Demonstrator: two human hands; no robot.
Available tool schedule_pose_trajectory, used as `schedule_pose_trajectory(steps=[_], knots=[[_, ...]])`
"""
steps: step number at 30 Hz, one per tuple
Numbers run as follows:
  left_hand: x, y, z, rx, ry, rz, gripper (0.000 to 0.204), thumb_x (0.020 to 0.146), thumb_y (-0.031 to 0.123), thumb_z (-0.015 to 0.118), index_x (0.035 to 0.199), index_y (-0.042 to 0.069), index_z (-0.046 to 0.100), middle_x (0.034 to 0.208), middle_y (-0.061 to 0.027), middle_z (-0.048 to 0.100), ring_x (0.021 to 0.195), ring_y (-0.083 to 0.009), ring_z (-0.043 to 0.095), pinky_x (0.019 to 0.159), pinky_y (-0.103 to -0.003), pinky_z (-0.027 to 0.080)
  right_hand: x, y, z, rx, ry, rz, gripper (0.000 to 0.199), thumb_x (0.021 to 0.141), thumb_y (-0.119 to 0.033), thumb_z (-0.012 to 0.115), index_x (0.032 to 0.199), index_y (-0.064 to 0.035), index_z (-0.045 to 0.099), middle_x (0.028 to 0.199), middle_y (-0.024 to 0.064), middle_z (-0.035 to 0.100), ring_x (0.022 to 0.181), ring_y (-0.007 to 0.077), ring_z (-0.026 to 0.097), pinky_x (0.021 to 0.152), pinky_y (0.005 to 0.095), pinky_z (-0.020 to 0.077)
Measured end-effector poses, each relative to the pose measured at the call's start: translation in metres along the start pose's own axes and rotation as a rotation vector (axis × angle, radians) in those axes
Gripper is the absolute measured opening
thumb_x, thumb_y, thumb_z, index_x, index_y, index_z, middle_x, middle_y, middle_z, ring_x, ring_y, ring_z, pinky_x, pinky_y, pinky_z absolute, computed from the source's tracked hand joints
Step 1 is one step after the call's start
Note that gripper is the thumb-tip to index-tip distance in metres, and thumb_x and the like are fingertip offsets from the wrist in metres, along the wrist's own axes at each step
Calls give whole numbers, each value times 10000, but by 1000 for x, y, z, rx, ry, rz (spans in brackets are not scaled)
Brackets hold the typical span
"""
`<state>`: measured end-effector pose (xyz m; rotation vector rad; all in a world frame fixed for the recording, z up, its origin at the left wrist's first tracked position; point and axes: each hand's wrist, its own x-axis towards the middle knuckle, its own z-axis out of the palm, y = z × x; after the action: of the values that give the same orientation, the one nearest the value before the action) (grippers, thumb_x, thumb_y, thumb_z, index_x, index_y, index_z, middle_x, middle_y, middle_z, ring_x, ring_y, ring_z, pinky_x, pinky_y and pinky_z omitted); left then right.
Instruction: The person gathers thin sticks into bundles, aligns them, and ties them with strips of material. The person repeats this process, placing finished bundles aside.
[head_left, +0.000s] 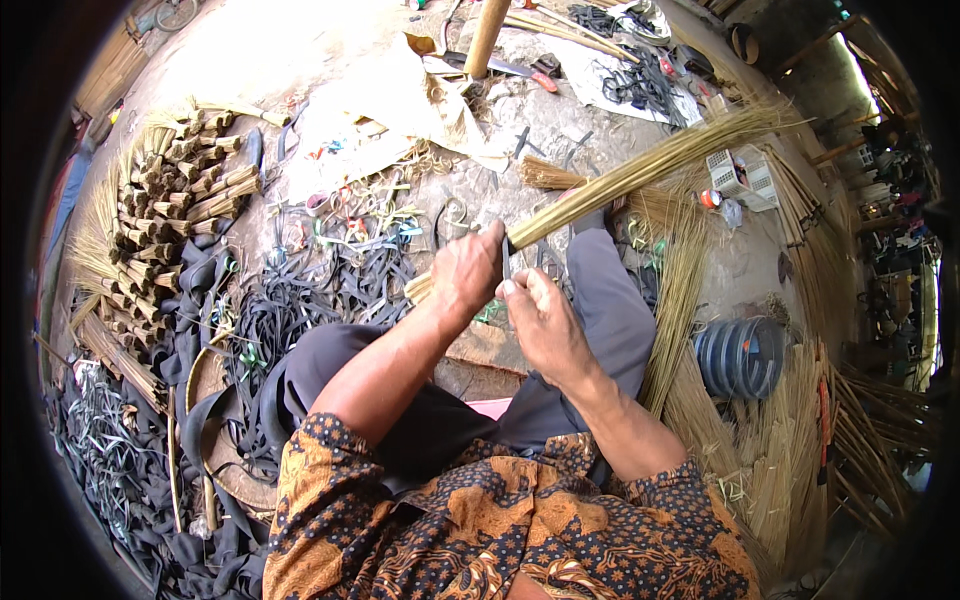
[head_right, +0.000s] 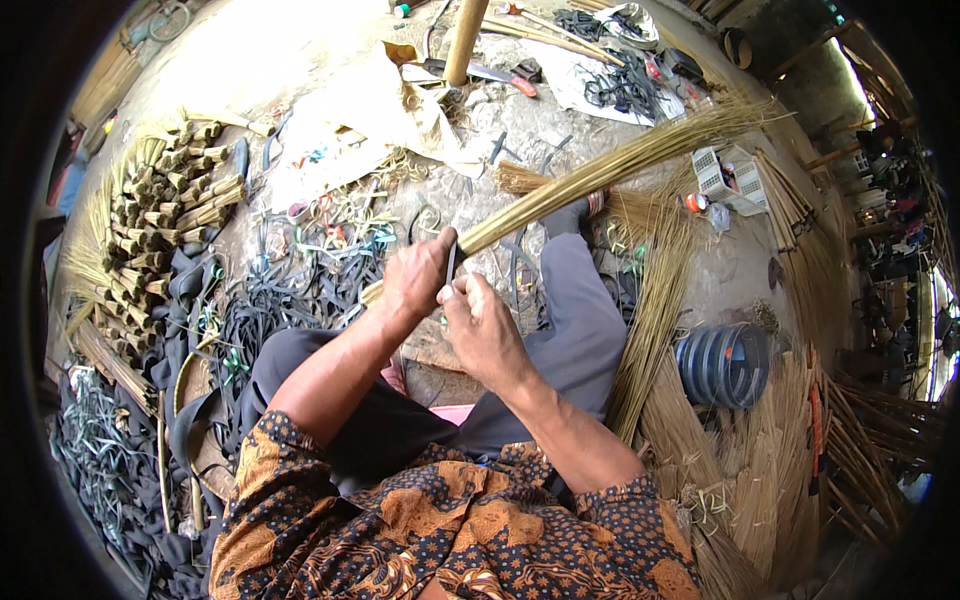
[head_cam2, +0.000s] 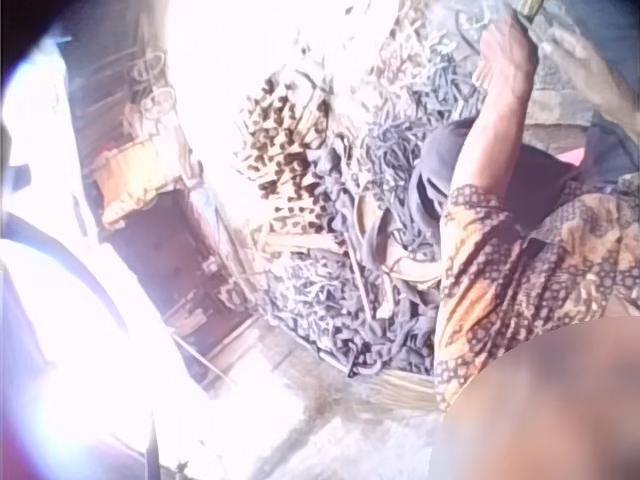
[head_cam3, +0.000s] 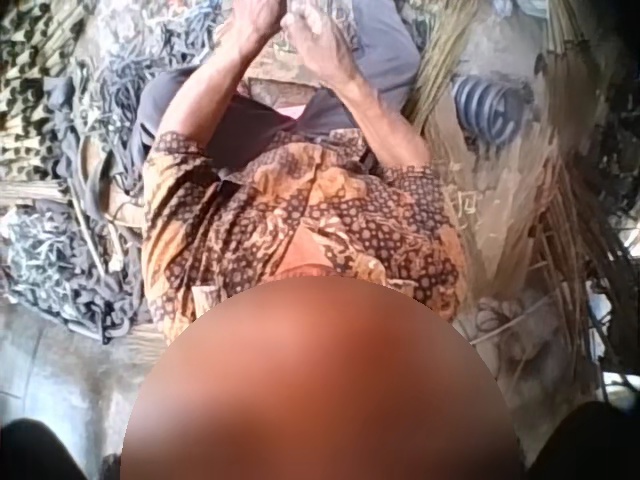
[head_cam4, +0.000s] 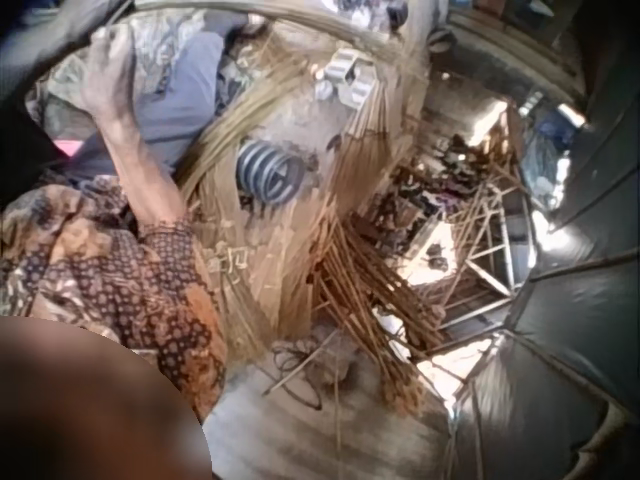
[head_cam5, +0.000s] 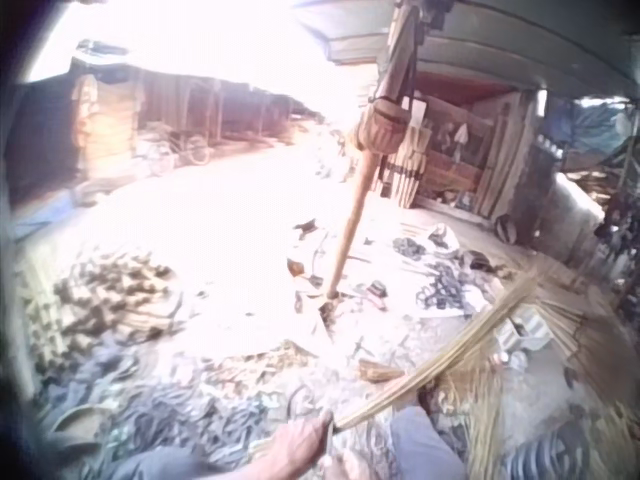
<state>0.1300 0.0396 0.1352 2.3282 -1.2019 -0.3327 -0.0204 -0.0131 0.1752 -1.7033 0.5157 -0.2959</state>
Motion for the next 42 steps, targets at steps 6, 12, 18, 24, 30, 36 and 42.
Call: schedule_pose_trajectory(steps=[6,12,18,24,30,36,42], knots=[[10,2,-25,-394,-311,-12,477,825,303,796,1137,-24,642,902,-272,733,876,-389,743,801,-473,574,-14,3,-42,243,-20,196,201,1095,-195,522,1167,-29,609,741,-68,481,620,8,382,536,211,331],[1,1,-47,-1044,-936,-94,297,871,190,836,1039,17,664,720,-47,669,545,-138,643,533,-282,529,1,12,-60,517,-214,193,400,1089,-227,583,1443,-47,532,752,-112,489,515,-25,317,446,187,238],[-10,13,-30,-474,-327,116,430,919,299,781,1110,-36,592,852,-174,699,800,-332,703,717,-420,544,12,11,-50,414,-38,74,303,1082,-182,585,1328,-7,611,817,-90,555,631,-2,416,551,206,357],[-17,14,-24,-414,-10,113,410,913,304,721,1033,-61,578,850,-292,687,851,-488,686,758,-537,546,15,13,-46,173,5,32,270,1099,-244,557,1229,-10,592,776,-48,535,610,38,431,572,210,376],[-14,9,-28,-423,-73,144,406,937,333,709,964,-62,619,794,-292,677,802,-471,694,720,-526,536,4,-5,-59,124,-51,165,245,1105,-233,529,1026,-20,621,683,-37,519,606,41,459,570,226,386],[-12,13,-33,-462,-149,69,466,1015,419,644,991,-44,602,652,-175,551,600,-281,549,600,-442,454,-23,-35,-76,104,-126,136,260,1101,-253,542,974,-39,619,692,-58,472,613,31,411,553,219,342],[-20,21,-56,-1011,-373,-21,472,1054,484,592,910,37,649,679,-15,612,576,-106,517,532,-290,434,-51,-34,-94,34,-139,14,161,1085,-165,545,1034,-36,625,719,-59,479,630,32,410,575,230,363]])
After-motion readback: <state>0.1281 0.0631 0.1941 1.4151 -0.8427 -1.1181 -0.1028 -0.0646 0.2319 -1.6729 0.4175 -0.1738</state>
